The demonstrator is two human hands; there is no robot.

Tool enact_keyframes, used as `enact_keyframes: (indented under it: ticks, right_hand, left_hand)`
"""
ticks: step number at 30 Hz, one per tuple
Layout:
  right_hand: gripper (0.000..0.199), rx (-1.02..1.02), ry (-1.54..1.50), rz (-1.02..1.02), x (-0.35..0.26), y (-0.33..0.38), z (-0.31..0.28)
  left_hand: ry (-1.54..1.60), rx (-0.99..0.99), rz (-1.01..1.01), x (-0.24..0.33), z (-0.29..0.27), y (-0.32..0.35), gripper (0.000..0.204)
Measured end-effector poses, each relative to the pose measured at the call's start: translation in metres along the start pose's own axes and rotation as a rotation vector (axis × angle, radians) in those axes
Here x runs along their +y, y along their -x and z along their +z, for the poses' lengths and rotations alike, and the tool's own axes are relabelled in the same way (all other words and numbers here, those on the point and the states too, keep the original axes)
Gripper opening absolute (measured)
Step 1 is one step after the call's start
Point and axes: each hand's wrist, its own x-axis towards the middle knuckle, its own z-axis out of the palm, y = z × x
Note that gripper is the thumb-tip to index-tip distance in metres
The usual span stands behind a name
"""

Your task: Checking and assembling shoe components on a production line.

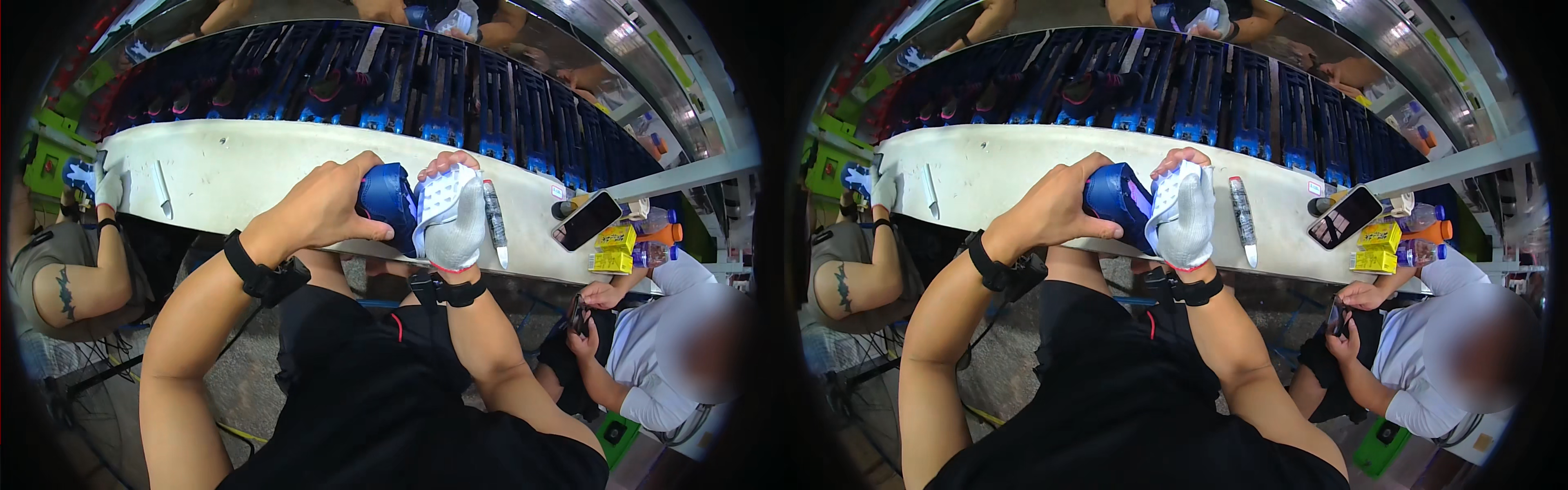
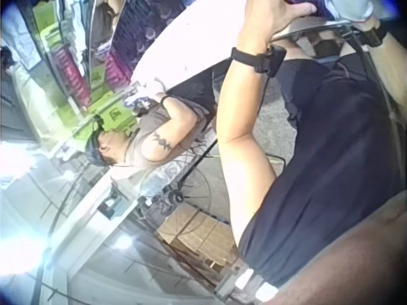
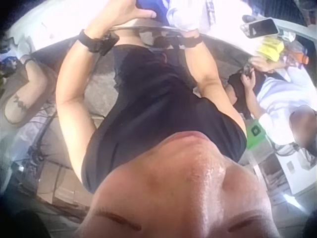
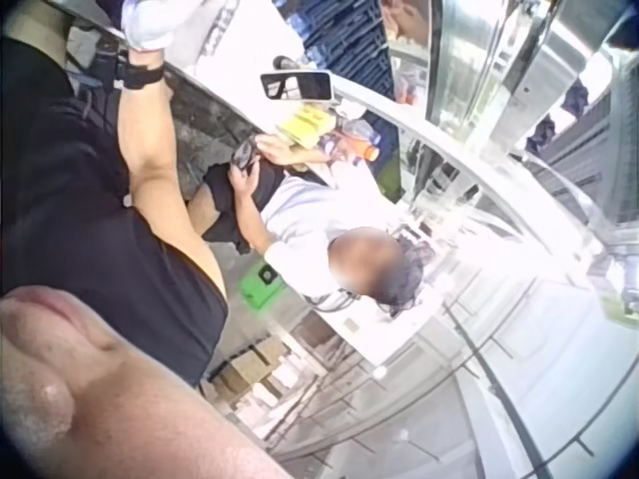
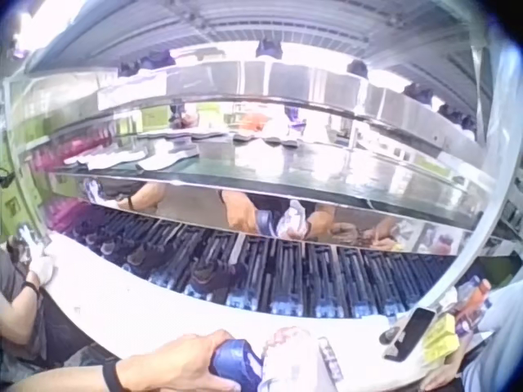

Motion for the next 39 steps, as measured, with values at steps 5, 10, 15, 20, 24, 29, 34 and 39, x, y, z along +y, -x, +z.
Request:
enact_keyframes:
  ticks: [5, 10, 15, 20, 24, 29, 34, 39]
  right_hand:
    - [0.049, -0.034, 0.348, 0.0, -0.008, -0.006, -0.005]
    - [0.044, -0.094, 0.334, 0.078, -0.04, 0.005, -0.002]
    - [0.09, -0.097, 0.506, 0.145, -0.076, 0.014, -0.027]
    - [0.063, -0.097, 0.616, 0.187, -0.096, 0.025, -0.013]
    - [0.083, -0.106, 0.826, -0.08, -0.095, 0.055, -0.002]
    - [0.054, -0.097, 1.137, -0.059, -0.078, 0.107, -0.04]
    - [0.054, -0.075, 1.145, -0.124, -0.053, 0.111, -0.029]
    - [0.053, -0.172, 1.222, -0.124, -0.054, 0.107, -0.034]
  left_hand:
    - [-0.092, -0.004, 0.034, 0.018, 0.001, -0.016, 0.069]
    - [-0.286, -0.044, 0.255, 0.053, 0.006, -0.034, 0.063]
    - [-0.48, -0.102, 0.417, 0.088, 0.02, -0.036, 0.061]
    - [-0.516, -0.132, 0.468, 0.095, 0.03, -0.038, 0.065]
    - [-0.619, -0.084, 0.488, 0.102, 0.015, -0.016, 0.074]
    - [-0.281, -0.218, 0.303, 0.097, -0.001, 0.03, 0.093]
    - [-0.223, 0.163, 0.243, 0.054, 0.033, 0.073, 0.08]
    - [-0.193, 0.206, 0.281, 0.036, 0.041, 0.083, 0.076]
